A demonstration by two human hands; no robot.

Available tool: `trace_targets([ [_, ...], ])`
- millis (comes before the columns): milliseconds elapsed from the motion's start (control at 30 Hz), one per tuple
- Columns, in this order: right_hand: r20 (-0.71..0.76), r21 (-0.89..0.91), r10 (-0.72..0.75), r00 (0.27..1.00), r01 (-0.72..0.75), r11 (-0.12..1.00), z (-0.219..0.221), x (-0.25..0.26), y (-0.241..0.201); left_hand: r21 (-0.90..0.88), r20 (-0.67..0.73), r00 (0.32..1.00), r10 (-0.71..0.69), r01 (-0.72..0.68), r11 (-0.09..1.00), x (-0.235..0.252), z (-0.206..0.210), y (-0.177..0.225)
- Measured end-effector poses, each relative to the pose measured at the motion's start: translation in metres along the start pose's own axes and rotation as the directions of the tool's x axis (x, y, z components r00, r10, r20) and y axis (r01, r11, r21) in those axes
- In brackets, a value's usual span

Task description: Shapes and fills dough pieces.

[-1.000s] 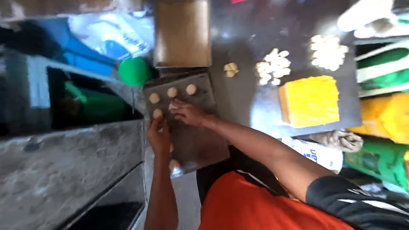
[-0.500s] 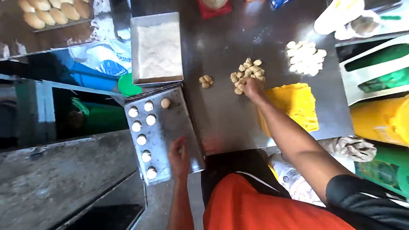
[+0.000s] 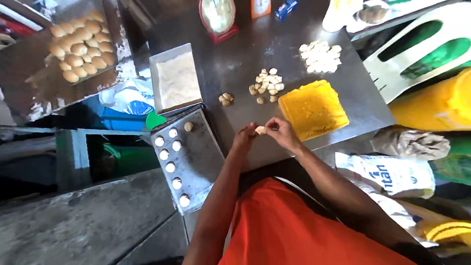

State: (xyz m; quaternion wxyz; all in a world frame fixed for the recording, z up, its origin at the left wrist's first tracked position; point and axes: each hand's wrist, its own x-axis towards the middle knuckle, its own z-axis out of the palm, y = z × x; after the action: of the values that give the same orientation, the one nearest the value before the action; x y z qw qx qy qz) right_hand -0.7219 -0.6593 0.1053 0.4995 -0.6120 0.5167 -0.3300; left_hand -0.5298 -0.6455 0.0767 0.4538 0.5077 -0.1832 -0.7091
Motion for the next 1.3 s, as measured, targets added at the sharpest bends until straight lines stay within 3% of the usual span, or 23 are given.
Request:
trace_targets([
  [100,-0.228,0.117,-0.024,0.973,0.052,0.992,-0.017,-0.027,-0.013,0.301,-0.090,0.984,0.154,-0.121,0.946,-0.001,-0.005,0.011],
  [200,-0.331,0.212,-0.050,0.942,0.126,0.969,-0.029,-0.044,-0.017,0.647,-0.017,0.980,0.197,-0.140,0.750,-0.004,0.000,0.014],
  [267,-0.348,0.226,-0.044,0.936,0.130,0.965,-0.031,-0.049,-0.019,0.658,0.107,0.974,0.198,-0.218,0.720,-0.016,0.026,0.013],
  [333,-0.350,0.205,-0.038,0.936,0.117,0.972,-0.029,-0.049,-0.019,0.517,0.221,0.944,0.247,-0.328,0.790,-0.034,0.056,0.008],
  [400,-0.323,0.195,-0.037,0.946,0.105,0.975,-0.028,-0.050,-0.016,0.519,0.209,0.915,0.344,-0.402,0.754,-0.048,0.074,0.002],
  [500,-0.211,0.216,-0.034,0.977,0.080,0.973,-0.038,-0.056,-0.019,0.667,0.185,0.875,0.448,-0.446,0.597,-0.058,0.083,-0.001],
  [633,-0.209,0.109,-0.106,0.972,0.131,0.985,-0.045,-0.056,-0.014,0.741,0.300,0.825,0.480,-0.518,0.427,-0.067,0.089,-0.002],
  [700,-0.212,0.096,-0.119,0.970,0.142,0.985,-0.047,-0.054,-0.013,0.732,0.274,0.809,0.520,-0.526,0.434,-0.069,0.093,-0.004],
  [767,-0.161,0.211,-0.019,0.987,0.053,0.976,-0.051,-0.054,-0.018,0.708,0.225,0.810,0.542,-0.518,0.480,-0.066,0.093,-0.008],
  [867,-0.032,0.542,0.228,0.973,-0.174,0.822,-0.054,-0.062,-0.014,0.671,0.219,0.855,0.470,-0.481,0.564,-0.061,0.089,-0.010],
  [933,-0.001,0.546,0.265,0.964,-0.222,0.808,-0.048,-0.074,0.001,0.534,0.236,0.916,0.324,-0.401,0.745,-0.059,0.082,-0.016],
  [1000,0.033,0.536,0.268,0.963,-0.243,0.809,-0.049,-0.086,0.012,0.344,0.247,0.961,0.120,-0.203,0.917,-0.057,0.077,-0.025],
  [1067,0.189,0.614,0.308,0.932,-0.357,0.704,-0.063,-0.093,0.016,0.239,0.248,0.968,-0.043,-0.019,0.971,-0.057,0.077,-0.033],
  [1133,0.360,0.641,0.333,0.871,-0.490,0.590,-0.088,-0.090,0.018,0.181,0.286,0.953,-0.101,0.050,0.982,-0.053,0.082,-0.042],
  [1167,0.368,0.622,0.342,0.865,-0.502,0.600,-0.105,-0.084,0.019,0.179,0.295,0.948,-0.118,0.067,0.982,-0.047,0.086,-0.045],
  [1233,0.220,0.562,0.337,0.916,-0.401,0.724,-0.146,-0.064,0.025,0.254,0.281,0.942,-0.181,0.109,0.961,-0.029,0.091,-0.048],
  [1300,-0.062,0.362,0.273,0.960,-0.233,0.903,-0.198,-0.029,0.041,0.382,0.225,0.938,-0.264,0.164,0.910,-0.008,0.094,-0.052],
])
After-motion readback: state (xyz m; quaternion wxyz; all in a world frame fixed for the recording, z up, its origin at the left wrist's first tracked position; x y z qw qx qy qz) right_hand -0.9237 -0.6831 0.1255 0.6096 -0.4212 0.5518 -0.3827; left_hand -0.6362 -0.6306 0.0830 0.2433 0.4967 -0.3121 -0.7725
